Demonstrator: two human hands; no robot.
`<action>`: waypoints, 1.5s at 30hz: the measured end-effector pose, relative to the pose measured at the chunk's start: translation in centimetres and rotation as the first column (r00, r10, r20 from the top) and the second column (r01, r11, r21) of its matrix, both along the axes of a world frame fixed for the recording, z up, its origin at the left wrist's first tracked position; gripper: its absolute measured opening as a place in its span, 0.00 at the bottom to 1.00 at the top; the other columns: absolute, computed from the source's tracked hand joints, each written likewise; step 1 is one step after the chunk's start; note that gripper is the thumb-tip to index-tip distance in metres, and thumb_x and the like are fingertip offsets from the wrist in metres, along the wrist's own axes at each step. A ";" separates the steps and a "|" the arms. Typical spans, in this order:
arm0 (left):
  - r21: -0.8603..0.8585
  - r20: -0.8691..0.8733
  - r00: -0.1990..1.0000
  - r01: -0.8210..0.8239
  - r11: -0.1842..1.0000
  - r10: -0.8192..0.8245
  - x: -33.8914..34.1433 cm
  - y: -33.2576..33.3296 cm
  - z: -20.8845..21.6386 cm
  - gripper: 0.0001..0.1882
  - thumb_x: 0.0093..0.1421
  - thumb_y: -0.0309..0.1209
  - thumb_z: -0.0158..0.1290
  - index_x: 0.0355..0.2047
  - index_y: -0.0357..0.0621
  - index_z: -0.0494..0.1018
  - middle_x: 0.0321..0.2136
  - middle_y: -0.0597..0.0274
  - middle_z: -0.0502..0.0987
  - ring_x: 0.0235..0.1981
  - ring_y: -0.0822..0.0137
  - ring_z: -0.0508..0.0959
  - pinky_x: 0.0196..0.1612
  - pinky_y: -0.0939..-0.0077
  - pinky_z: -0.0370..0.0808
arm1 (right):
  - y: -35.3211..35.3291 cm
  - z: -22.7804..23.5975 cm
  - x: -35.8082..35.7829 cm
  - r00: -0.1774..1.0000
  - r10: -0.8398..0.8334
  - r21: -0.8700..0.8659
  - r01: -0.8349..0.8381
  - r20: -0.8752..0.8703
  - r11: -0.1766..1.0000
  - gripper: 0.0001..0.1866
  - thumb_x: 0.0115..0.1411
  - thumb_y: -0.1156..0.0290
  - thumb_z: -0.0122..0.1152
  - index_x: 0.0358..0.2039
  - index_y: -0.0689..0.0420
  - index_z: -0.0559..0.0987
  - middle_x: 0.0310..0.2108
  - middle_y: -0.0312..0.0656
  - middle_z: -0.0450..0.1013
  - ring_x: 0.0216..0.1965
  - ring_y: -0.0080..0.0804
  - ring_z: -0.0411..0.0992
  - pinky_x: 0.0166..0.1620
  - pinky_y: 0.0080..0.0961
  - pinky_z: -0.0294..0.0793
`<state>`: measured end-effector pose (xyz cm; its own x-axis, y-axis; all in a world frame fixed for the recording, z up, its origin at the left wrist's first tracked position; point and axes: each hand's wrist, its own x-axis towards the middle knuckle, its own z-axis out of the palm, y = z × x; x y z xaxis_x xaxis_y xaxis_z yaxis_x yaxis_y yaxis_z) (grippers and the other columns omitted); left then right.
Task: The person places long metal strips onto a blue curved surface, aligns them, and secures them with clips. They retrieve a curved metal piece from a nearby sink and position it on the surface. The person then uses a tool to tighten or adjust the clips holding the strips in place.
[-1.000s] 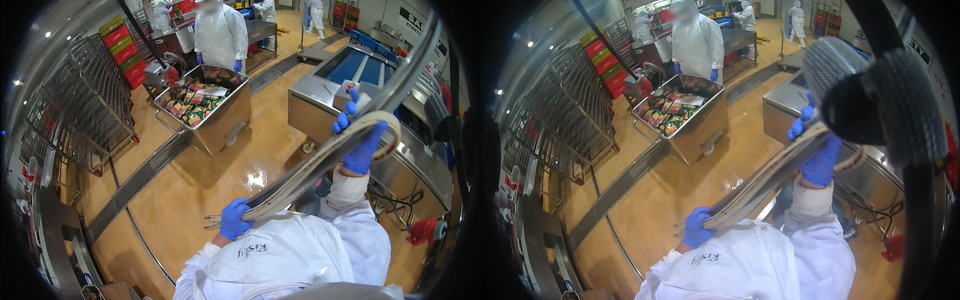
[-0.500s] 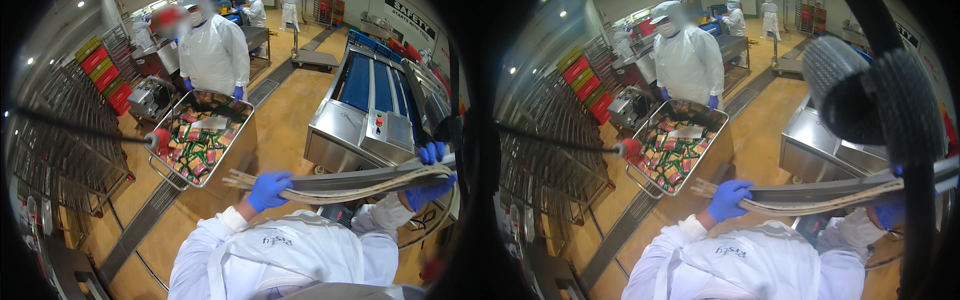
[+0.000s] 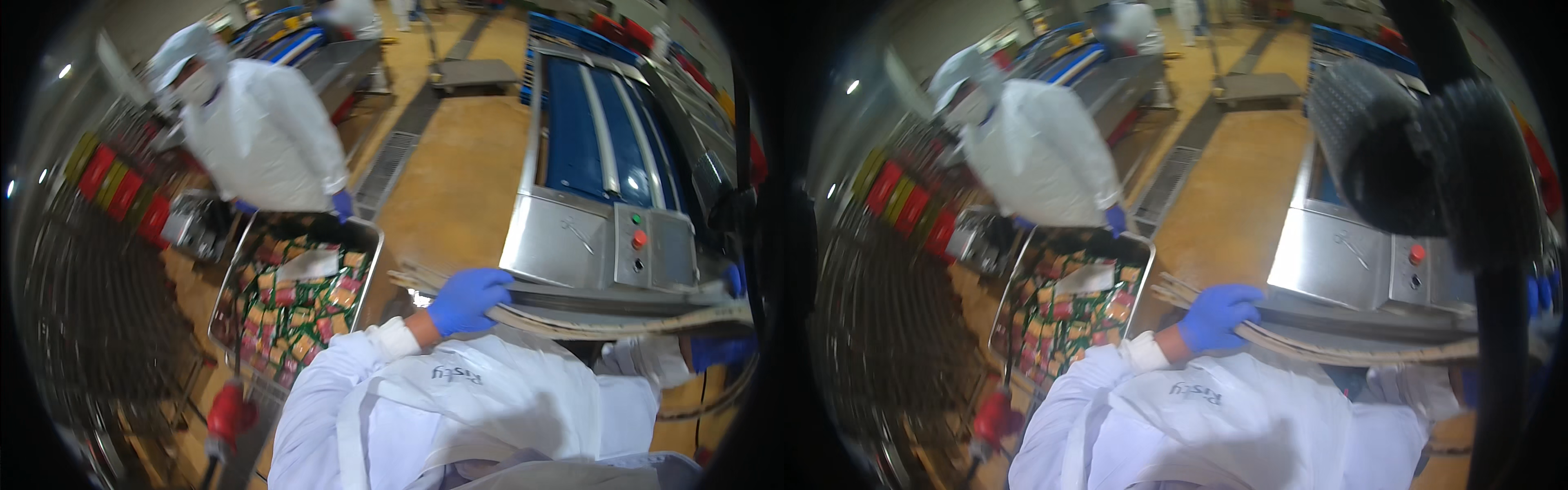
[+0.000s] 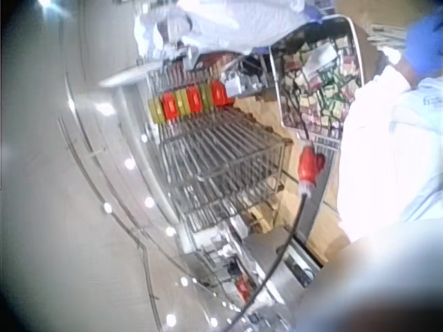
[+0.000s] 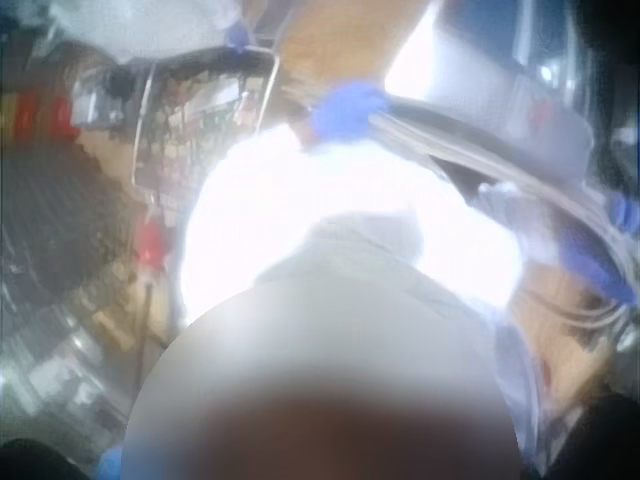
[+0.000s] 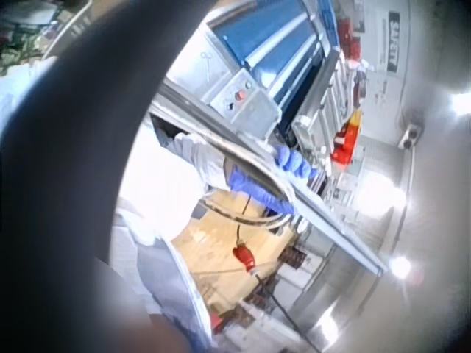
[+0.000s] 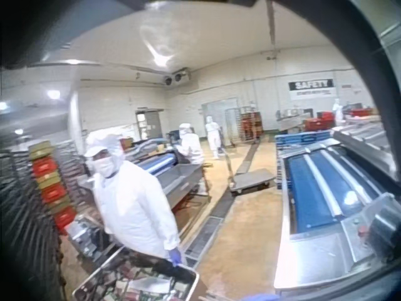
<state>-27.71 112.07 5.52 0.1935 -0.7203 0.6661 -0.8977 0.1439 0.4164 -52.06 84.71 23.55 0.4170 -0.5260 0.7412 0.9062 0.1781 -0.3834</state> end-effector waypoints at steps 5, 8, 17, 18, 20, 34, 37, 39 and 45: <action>0.043 -0.140 0.987 0.080 0.996 -0.073 8.5 -1.6 -1.8 0.17 0.36 0.32 0.65 0.30 0.51 0.74 0.42 0.55 0.77 0.37 0.50 0.78 0.37 0.59 0.76 | 1.6 1.6 8.5 0.997 -0.077 0.059 0.076 0.010 0.995 0.37 0.49 0.62 0.67 0.52 0.70 0.62 0.31 0.36 0.56 0.32 0.23 0.57 0.37 0.20 0.58; 0.003 -0.101 0.981 0.164 0.986 -0.163 13.6 -3.2 -3.3 0.17 0.36 0.32 0.65 0.29 0.51 0.74 0.40 0.56 0.77 0.34 0.52 0.79 0.35 0.60 0.76 | 2.0 2.4 11.0 0.982 -0.189 0.066 0.188 0.006 0.980 0.39 0.49 0.63 0.67 0.55 0.73 0.61 0.31 0.36 0.56 0.31 0.23 0.57 0.36 0.21 0.58; -0.062 -0.041 0.901 0.428 0.901 -0.431 24.2 -12.0 -1.8 0.15 0.38 0.32 0.64 0.28 0.52 0.73 0.40 0.58 0.76 0.36 0.53 0.78 0.35 0.61 0.75 | 3.6 5.1 16.2 0.890 -0.452 -0.046 0.455 0.061 0.889 0.42 0.47 0.63 0.66 0.57 0.73 0.59 0.33 0.37 0.59 0.30 0.23 0.58 0.33 0.21 0.61; -0.078 -0.027 0.887 0.457 0.886 -0.460 25.3 -13.1 -1.6 0.15 0.38 0.32 0.64 0.28 0.52 0.73 0.41 0.58 0.77 0.36 0.53 0.78 0.35 0.61 0.75 | 3.8 5.3 17.6 0.898 -0.425 -0.091 0.435 0.112 0.896 0.42 0.46 0.63 0.66 0.57 0.73 0.59 0.33 0.37 0.59 0.30 0.23 0.58 0.33 0.20 0.62; -0.092 0.004 0.885 0.464 0.881 -0.466 27.6 -15.7 -2.0 0.15 0.37 0.32 0.64 0.27 0.52 0.72 0.41 0.58 0.76 0.37 0.53 0.77 0.36 0.60 0.74 | 3.6 5.8 19.4 0.865 -0.494 -0.131 0.502 0.092 0.855 0.44 0.44 0.64 0.68 0.57 0.72 0.59 0.33 0.36 0.59 0.28 0.22 0.59 0.32 0.20 0.62; -0.091 -0.020 0.864 0.499 0.862 -0.502 46.2 -27.7 -3.1 0.17 0.34 0.29 0.63 0.27 0.51 0.71 0.38 0.57 0.76 0.33 0.52 0.77 0.34 0.61 0.73 | -6.5 2.6 39.2 0.571 -0.817 0.095 0.811 0.079 0.577 0.45 0.51 0.62 0.65 0.62 0.68 0.54 0.34 0.35 0.57 0.30 0.23 0.58 0.34 0.22 0.61; -0.078 -0.074 0.860 0.500 0.863 -0.505 50.6 -29.9 -5.3 0.17 0.36 0.30 0.65 0.27 0.51 0.71 0.38 0.57 0.76 0.33 0.52 0.77 0.33 0.61 0.74 | -9.5 1.4 43.9 0.593 -0.802 0.088 0.797 0.076 0.598 0.44 0.52 0.63 0.64 0.63 0.68 0.53 0.34 0.35 0.57 0.29 0.22 0.58 0.34 0.21 0.60; -0.044 -0.117 0.836 0.535 0.843 -0.537 53.4 -31.6 -5.8 0.17 0.37 0.31 0.66 0.27 0.51 0.71 0.38 0.57 0.76 0.33 0.52 0.77 0.34 0.61 0.74 | -12.2 0.7 45.7 0.547 -0.833 0.096 0.828 0.081 0.553 0.44 0.52 0.64 0.64 0.63 0.67 0.53 0.34 0.34 0.57 0.29 0.21 0.58 0.33 0.21 0.60; -0.004 -0.046 0.849 0.527 0.850 -0.526 62.1 -37.9 -1.7 0.18 0.39 0.32 0.68 0.29 0.50 0.72 0.38 0.56 0.75 0.34 0.51 0.77 0.36 0.60 0.75 | -18.8 5.2 55.1 0.579 -0.815 -0.083 0.811 -0.031 0.579 0.43 0.53 0.64 0.62 0.63 0.68 0.53 0.35 0.36 0.59 0.30 0.22 0.59 0.33 0.19 0.63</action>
